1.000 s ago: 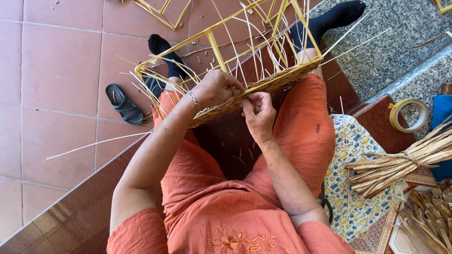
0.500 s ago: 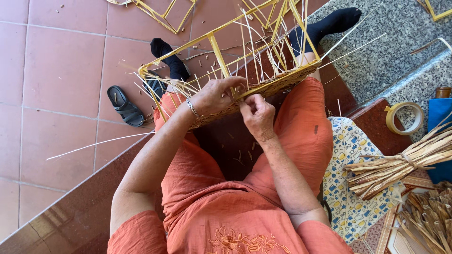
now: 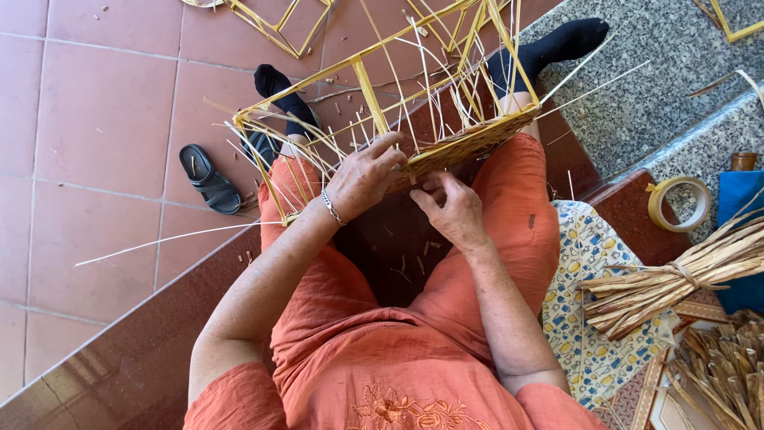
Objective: The person weaves a basket by hand, interlacing dried plant strips through a yellow rectangular frame. They repeatedly thread, pull, and adjust the strips to build up the basket walls.
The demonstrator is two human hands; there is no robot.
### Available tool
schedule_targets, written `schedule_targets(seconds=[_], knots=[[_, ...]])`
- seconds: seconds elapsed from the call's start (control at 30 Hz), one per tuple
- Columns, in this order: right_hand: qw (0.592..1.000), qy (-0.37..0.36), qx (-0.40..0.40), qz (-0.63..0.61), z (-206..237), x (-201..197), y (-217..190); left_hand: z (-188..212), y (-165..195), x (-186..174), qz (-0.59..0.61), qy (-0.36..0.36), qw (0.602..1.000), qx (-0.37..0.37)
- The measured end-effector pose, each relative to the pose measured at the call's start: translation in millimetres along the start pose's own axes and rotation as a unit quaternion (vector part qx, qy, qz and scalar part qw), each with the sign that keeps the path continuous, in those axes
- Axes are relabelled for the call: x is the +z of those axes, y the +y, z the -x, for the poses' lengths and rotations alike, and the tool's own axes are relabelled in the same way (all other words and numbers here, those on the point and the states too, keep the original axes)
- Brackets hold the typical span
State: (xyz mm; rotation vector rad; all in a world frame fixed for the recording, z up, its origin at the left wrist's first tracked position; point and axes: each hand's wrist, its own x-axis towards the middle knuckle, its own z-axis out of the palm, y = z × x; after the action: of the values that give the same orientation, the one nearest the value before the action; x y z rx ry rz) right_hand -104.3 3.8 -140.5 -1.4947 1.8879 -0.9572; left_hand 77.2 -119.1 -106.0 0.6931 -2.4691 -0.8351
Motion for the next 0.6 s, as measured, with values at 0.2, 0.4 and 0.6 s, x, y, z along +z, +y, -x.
schedule_targets(seconds=[0.2,0.4,0.6], knots=[[0.966,0.106,-0.133,0.192,-10,9,-6,3,4,8,-0.009,0.032,0.999,-0.012],[0.981,0.076,-0.169,0.06,-7,17,-5,0,2,16,-0.044,0.019,0.999,-0.016],[0.991,0.033,-0.126,-0.021,-4,31,3,4,-1,23,-0.094,0.034,0.995,0.018]])
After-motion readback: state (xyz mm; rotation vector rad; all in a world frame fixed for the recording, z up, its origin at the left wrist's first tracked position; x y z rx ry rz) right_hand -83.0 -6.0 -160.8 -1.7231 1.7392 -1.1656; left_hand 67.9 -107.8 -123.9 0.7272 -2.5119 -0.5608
